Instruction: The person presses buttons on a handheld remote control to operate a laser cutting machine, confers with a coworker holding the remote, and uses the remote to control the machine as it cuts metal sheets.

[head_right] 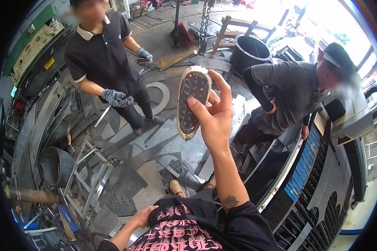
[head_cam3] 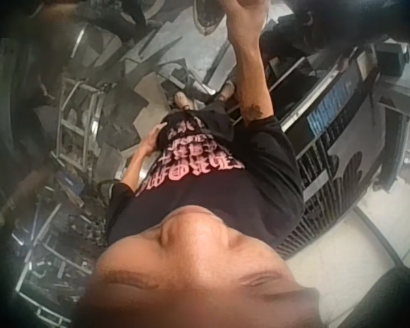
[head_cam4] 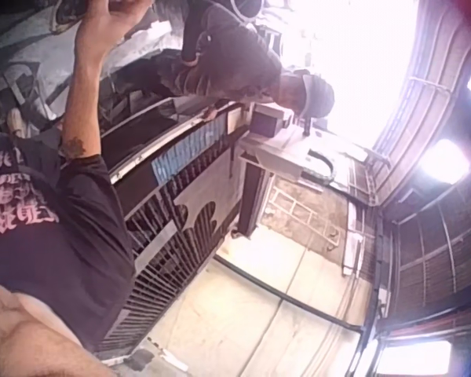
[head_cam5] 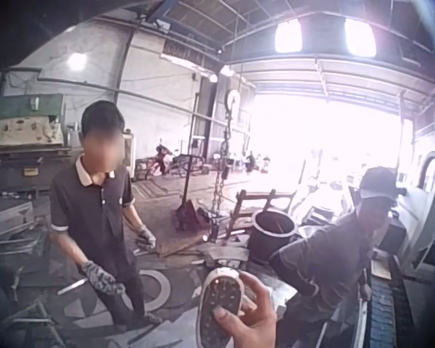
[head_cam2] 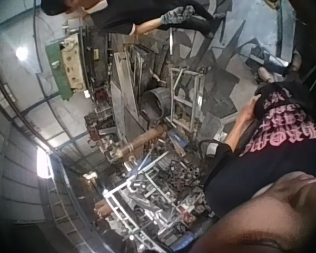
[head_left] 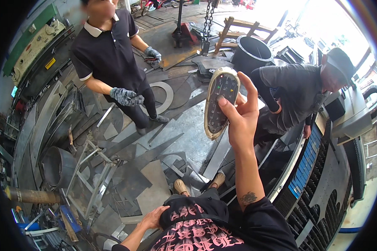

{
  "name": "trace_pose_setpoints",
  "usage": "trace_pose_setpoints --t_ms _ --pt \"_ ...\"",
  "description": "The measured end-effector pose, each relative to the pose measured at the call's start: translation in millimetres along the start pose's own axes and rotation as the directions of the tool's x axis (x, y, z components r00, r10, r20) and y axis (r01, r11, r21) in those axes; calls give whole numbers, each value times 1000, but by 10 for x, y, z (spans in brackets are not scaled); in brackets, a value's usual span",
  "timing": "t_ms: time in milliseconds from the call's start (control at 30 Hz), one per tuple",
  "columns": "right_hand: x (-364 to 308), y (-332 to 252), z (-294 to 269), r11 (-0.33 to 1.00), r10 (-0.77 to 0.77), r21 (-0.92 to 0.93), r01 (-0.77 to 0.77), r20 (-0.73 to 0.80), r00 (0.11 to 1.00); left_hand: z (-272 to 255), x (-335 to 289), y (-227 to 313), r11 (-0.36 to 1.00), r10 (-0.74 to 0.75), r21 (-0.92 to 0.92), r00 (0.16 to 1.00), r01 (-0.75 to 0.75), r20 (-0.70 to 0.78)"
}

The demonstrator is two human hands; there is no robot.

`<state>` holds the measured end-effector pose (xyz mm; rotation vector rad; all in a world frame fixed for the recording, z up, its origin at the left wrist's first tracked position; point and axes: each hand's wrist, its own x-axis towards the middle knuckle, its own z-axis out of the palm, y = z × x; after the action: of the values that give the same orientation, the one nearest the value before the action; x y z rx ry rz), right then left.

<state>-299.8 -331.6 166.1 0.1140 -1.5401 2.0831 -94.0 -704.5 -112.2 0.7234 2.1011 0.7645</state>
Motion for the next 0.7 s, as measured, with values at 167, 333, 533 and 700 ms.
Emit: trace_pose_setpoints --t_ms 167,333,533,700 --pt "-8 -6 -78 1000 -6 -26 5 -20 1000 -71 4 79 1000 -25 -18 999 25 21" --pt "-36 45 -142 1000 14 2 -13 -32 999 -39 16 81 1000 -21 -21 1000 21 17" --pt "-185 -24 -362 1000 28 -9 -29 -85 996 -38 140 128 1000 13 -1 999 -13 53" --pt "-235 102 -727 991 49 -121 -54 -49 998 124 152 -65 999 36 -3 999 -36 -3"
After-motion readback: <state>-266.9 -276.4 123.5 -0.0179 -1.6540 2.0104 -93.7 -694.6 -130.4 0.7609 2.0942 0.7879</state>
